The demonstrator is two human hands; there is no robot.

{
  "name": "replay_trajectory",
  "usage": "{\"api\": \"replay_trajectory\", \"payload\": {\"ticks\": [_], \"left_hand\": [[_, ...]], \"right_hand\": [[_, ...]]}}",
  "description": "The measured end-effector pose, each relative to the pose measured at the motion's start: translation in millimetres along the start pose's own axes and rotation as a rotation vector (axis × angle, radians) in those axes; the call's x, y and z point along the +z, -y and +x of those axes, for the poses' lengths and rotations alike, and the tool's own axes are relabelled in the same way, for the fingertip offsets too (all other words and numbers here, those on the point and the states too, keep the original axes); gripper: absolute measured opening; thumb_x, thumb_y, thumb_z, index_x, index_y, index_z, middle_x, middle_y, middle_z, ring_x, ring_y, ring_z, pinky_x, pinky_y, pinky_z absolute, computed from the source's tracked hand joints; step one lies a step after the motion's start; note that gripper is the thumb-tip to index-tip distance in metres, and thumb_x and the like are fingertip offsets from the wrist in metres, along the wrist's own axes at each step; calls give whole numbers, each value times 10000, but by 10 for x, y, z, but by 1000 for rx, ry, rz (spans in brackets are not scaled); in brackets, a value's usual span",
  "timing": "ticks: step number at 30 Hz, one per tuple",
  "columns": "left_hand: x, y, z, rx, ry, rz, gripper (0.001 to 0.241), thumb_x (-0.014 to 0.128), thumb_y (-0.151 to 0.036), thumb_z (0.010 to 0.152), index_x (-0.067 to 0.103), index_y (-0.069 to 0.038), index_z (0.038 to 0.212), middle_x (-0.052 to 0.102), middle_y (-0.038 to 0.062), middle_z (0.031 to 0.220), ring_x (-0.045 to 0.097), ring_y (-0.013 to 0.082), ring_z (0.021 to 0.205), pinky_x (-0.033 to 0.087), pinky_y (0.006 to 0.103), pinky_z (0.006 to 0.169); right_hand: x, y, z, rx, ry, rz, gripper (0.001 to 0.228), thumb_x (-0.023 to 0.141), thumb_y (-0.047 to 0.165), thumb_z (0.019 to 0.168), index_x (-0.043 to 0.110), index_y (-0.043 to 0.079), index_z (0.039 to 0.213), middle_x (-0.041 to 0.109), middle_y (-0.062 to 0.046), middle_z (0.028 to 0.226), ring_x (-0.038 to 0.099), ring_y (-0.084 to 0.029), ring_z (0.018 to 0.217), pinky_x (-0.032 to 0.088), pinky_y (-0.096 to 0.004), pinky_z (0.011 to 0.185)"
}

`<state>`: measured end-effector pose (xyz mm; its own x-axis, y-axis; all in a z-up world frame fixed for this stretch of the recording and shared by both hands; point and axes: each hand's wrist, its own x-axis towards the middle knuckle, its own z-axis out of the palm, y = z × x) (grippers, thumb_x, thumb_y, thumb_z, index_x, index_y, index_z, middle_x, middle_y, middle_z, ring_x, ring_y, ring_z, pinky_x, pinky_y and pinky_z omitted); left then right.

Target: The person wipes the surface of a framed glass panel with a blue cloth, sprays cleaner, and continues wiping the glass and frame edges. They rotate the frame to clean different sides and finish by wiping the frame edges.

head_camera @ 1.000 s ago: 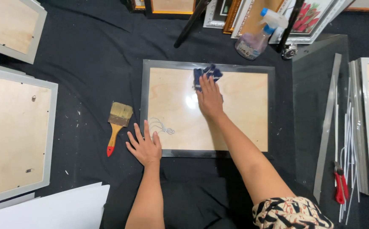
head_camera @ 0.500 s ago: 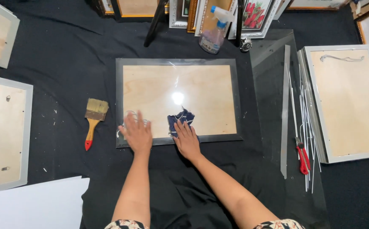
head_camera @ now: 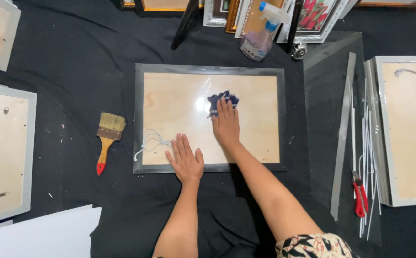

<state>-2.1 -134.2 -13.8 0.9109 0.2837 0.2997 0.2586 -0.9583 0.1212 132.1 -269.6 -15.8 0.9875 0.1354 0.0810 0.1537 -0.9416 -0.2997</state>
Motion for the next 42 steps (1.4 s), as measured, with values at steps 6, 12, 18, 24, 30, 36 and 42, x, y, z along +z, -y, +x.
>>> {"api": "replay_trajectory", "payload": {"ticks": [6, 12, 18, 24, 30, 36, 42], "left_hand": [[-27, -7, 28, 2, -36, -19, 649, 426, -467, 971, 467, -153, 1538, 408, 51, 1638, 396, 250, 1486, 191, 523, 1226], [-11, 2, 9, -11, -42, -13, 648, 390, -462, 975, 464, -148, 1537, 405, 43, 1639, 379, 253, 1499, 206, 528, 1219], [11, 6, 7, -2, -80, -38, 651, 457, -460, 949, 482, -163, 1528, 419, 44, 1631, 381, 263, 1493, 192, 532, 1215], [-10, 9, 8, -4, -70, -34, 662, 456, -454, 948, 467, -158, 1540, 397, 36, 1648, 368, 250, 1504, 172, 523, 1222], [36, -3, -4, -29, -79, -34, 649, 425, -470, 952, 486, -152, 1514, 435, 36, 1617, 405, 246, 1481, 217, 525, 1210], [42, 16, -3, -31, -60, -20, 646, 439, -476, 940, 507, -150, 1493, 457, 35, 1593, 414, 244, 1468, 226, 519, 1206], [80, 25, -20, -24, -73, -17, 671, 473, -485, 912, 511, -146, 1490, 471, 38, 1583, 422, 243, 1462, 227, 525, 1202]], "right_hand": [[266, -423, 1258, 51, -67, -10, 597, 381, 400, 1102, 304, 172, 1648, 249, -63, 1711, 231, -316, 1571, 205, -508, 1270], [-152, -408, 556, -212, 116, 41, 592, 369, 411, 1088, 334, 173, 1628, 320, -78, 1683, 272, -346, 1549, 225, -531, 1251], [-345, -721, -1376, -588, 353, 17, 617, 366, 445, 1065, 280, 246, 1644, 210, 10, 1715, 199, -292, 1559, 173, -469, 1228], [-425, -1104, -805, -707, 65, -194, 596, 270, 474, 1078, 314, 265, 1634, 317, 29, 1690, 289, -193, 1548, 135, -432, 1260], [-171, -1317, 777, -235, 39, -173, 575, 331, 432, 1115, 315, 225, 1651, 298, -7, 1702, 279, -261, 1551, 186, -531, 1244], [21, -1180, 1155, 64, 52, -14, 617, 370, 419, 1127, 208, 186, 1674, 175, -61, 1728, 191, -360, 1566, 219, -554, 1261], [-457, -997, -615, -258, 276, -37, 619, 328, 446, 1078, 256, 230, 1654, 251, -27, 1709, 229, -315, 1560, 180, -540, 1242]]}}
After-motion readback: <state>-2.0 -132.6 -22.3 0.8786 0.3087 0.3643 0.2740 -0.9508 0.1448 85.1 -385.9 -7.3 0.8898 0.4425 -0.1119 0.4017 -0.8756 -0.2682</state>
